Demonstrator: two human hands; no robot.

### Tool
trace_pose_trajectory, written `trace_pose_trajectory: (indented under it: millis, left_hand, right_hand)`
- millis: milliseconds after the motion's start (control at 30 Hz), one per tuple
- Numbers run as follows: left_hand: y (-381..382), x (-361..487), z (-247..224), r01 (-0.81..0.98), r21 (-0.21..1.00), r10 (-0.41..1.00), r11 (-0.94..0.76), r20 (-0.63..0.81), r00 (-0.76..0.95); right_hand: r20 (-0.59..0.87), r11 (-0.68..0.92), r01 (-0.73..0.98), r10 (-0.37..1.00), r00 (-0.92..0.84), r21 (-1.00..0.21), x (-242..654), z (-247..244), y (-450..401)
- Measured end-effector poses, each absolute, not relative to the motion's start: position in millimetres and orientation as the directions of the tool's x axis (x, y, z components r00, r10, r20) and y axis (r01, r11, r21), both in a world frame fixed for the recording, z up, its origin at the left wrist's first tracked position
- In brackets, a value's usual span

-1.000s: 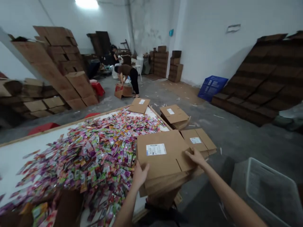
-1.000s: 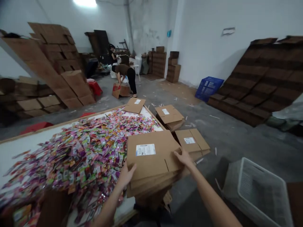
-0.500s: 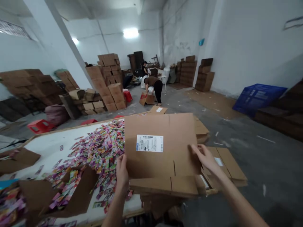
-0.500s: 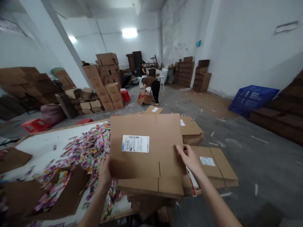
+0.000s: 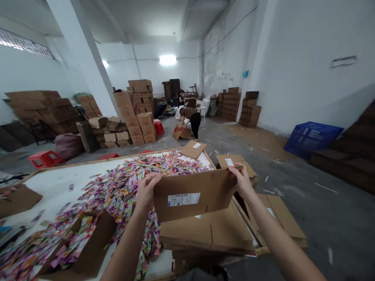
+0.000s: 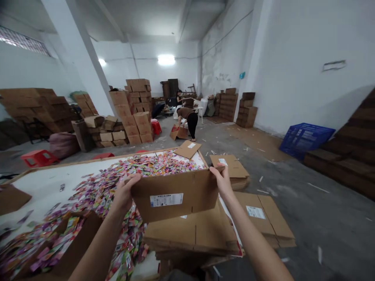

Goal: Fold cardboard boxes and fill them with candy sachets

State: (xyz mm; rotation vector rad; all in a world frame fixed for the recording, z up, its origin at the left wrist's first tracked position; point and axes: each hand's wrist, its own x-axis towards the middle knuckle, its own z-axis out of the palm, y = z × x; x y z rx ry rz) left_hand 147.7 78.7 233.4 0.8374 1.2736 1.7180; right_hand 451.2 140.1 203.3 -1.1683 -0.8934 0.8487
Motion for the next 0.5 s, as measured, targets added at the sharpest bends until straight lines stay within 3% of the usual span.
trace_pose_trajectory:
  millis: [167,233,300,400,433,500]
  left_hand:
    - [85.6,155.9,247.5,-0.303,0.952,0.933,0.033,-0.138,-0.332]
    - [91.7,167.5,250.7,-0.289,0.956,0.958,0.047,-0.125,-0.256]
    - [97.9,181.8,252.4,-0.229,0.973,0.984,-0.015,-0.026,-0.175]
    - [99.5,195.9,254.2,0.097,0.978,0.979,-0.185,0.192,-0.065]
    - [97.2,196.8,254.7,0.285,0.934,0.973,-0.217,0.23,-0.012]
    - [89.7,194.3,255.1,0.641,0.729,0.97,-0.24,0.206,0.129]
  right_hand:
    - [0.158,0.187,-0.049,0.921,0.356,-0.981,468.6,227.5,131.8]
    - [0.149,0.17,-0.056,0.954,0.261,-0.984,466.6,239.8,123.4]
    - [0.157,0.159,-0.049,0.987,0.036,-0.986,457.7,250.2,114.3]
    - [0.119,0.117,-0.024,0.972,-0.203,-0.993,447.3,256.9,108.1]
    - [0.099,0.095,-0.026,0.978,-0.183,-0.995,448.3,255.9,109.2]
    - [0.032,0.029,-0.042,0.996,-0.081,-0.999,457.5,248.3,115.1]
